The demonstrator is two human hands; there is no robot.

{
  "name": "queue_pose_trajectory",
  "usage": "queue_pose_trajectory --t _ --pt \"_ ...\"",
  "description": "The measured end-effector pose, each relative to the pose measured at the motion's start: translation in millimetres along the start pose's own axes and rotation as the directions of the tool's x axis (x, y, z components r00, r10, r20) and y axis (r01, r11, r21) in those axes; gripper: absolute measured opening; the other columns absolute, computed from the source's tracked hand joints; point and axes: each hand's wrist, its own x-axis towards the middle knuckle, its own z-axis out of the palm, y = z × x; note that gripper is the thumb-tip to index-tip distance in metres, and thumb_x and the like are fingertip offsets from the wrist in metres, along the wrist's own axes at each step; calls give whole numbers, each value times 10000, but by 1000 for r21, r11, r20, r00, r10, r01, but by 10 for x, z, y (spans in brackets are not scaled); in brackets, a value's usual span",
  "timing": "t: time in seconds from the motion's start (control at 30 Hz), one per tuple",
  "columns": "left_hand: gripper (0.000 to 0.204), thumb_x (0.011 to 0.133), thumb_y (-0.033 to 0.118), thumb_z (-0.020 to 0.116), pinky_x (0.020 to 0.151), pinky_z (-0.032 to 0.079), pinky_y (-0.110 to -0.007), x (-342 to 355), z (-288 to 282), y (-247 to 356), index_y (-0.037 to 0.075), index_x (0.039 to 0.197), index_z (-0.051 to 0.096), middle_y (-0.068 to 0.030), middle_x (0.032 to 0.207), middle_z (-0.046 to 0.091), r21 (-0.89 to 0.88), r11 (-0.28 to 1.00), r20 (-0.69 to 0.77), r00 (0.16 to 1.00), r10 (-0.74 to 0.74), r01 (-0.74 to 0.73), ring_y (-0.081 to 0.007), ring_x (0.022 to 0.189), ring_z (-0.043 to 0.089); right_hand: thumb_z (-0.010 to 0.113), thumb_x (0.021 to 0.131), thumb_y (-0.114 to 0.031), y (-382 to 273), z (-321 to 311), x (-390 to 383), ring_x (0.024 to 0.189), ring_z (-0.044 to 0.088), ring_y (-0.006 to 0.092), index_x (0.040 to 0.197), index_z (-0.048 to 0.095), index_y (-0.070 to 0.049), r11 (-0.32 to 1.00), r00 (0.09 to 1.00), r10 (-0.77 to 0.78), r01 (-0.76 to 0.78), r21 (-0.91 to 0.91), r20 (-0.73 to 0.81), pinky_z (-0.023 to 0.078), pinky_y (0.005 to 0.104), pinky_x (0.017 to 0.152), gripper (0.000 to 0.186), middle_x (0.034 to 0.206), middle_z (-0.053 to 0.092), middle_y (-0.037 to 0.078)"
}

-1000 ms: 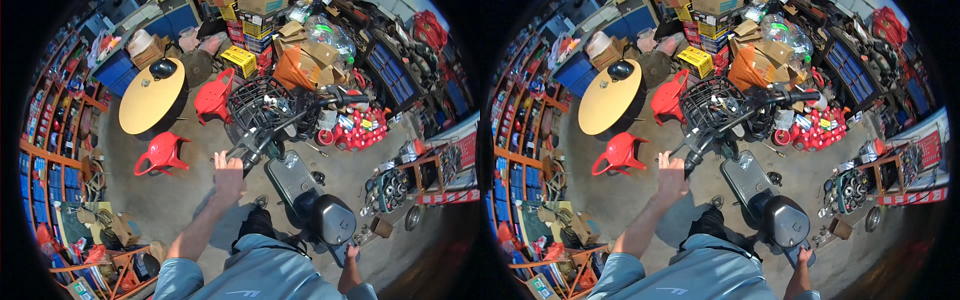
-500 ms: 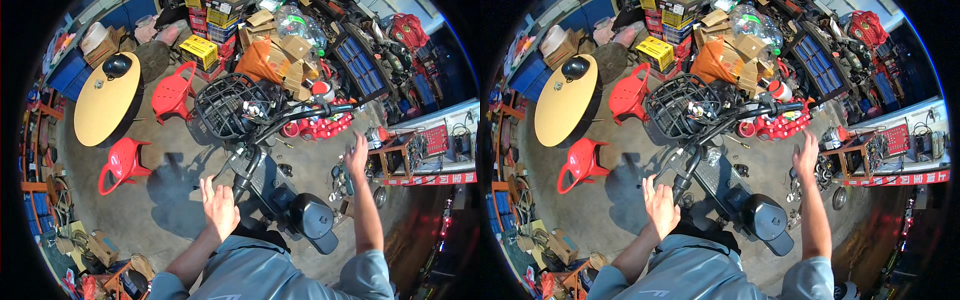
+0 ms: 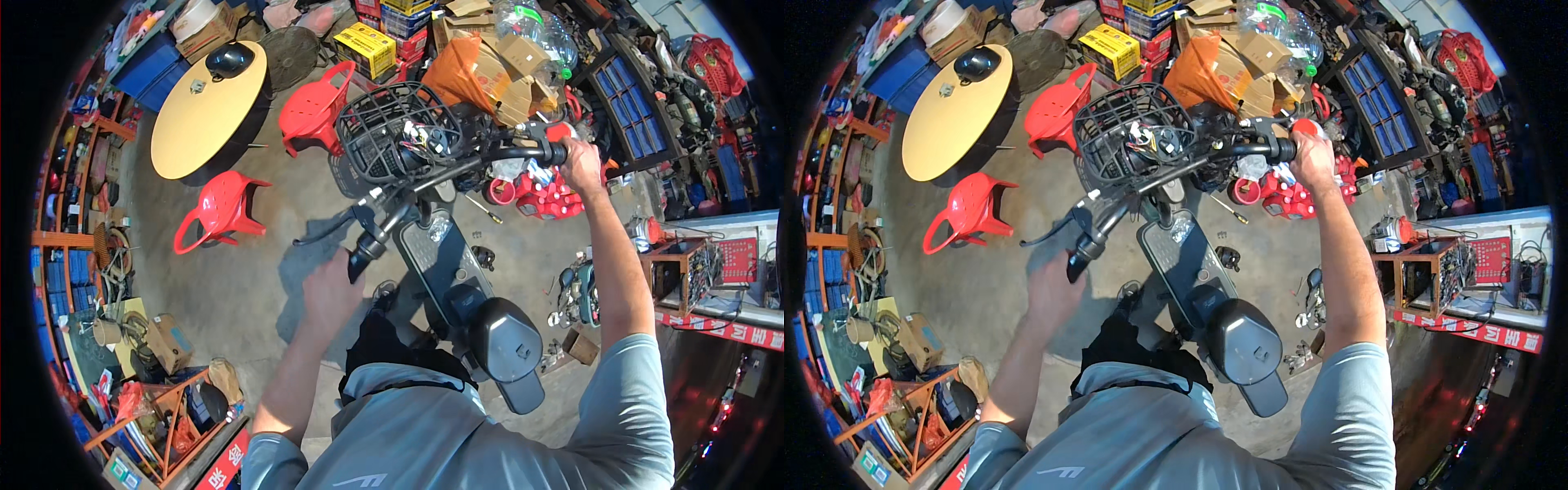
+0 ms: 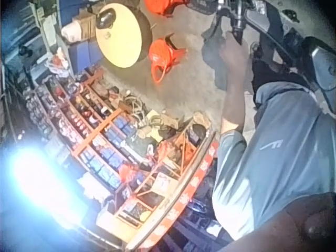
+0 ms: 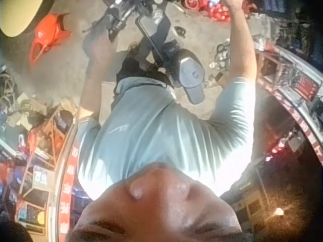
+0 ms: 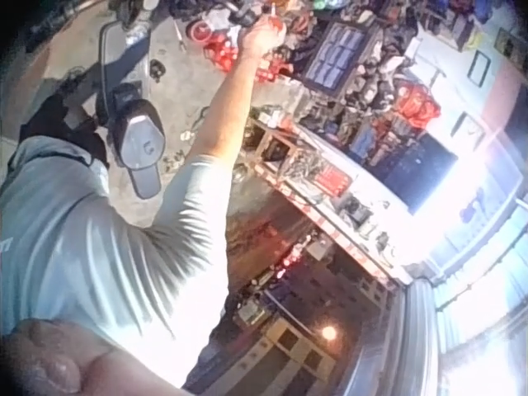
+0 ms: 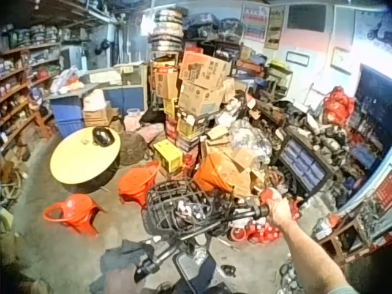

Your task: Repairing or maintaining components of an electric scooter.

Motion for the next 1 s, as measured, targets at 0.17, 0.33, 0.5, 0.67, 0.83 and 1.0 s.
queue_pose_trajectory --t 0.17,0.33,0.5,0.67,0.83,1.0 --pt "335 821 268 709 733 524 -505 -15 13 43 54 1057 604 -233 878 679 114 991 5 998 -69 68 -418 848 660 690 658 -102 51 30 -125 1007 635 294 991 645 -146 999 999 31 -31 12 -15 449 454 887 340 994 688 64" --pt "301 818 280 709 703 512 -511 -240 90 145 82 1018 603 -201 824 676 99 995 -70 998 -2 9 -423 807 652 653 673 -63 156 45 -397 974 626 316 997 655 -135 997 997 31 -25 71 -77 442 469 852 332 931 685 97" --pt "283 806 286 712 705 516 -508 -511 192 195 80 961 596 -193 793 672 109 994 -95 995 31 -21 -416 801 651 661 666 -82 162 -35 -770 966 632 305 958 631 -106 998 994 48 -44 47 -99 432 456 850 294 953 679 97" --pt "342 789 262 704 717 544 -489 -632 249 220 66 1036 574 -177 870 693 180 983 -13 999 34 -31 -385 822 674 660 663 -57 270 -3 -935 976 619 323 948 633 -95 995 991 72 -62 82 -115 428 468 857 290 952 677 109" --pt "264 789 286 712 721 521 -491 -800 385 205 94 926 594 -168 835 674 84 996 -122 992 14 -4 -390 811 653 682 638 -61 179 -81 -922 951 614 313 939 643 -86 995 993 44 -34 88 -114 427 456 843 304 943 678 100" --pt "249 760 274 721 692 513 -483 -781 375 240 116 918 611 -155 792 666 54 990 -117 986 -122 129 -393 780 653 691 613 -62 90 -100 -762 956 617 306 930 648 -87 997 996 20 -13 78 -90 426 442 835 321 941 676 98"
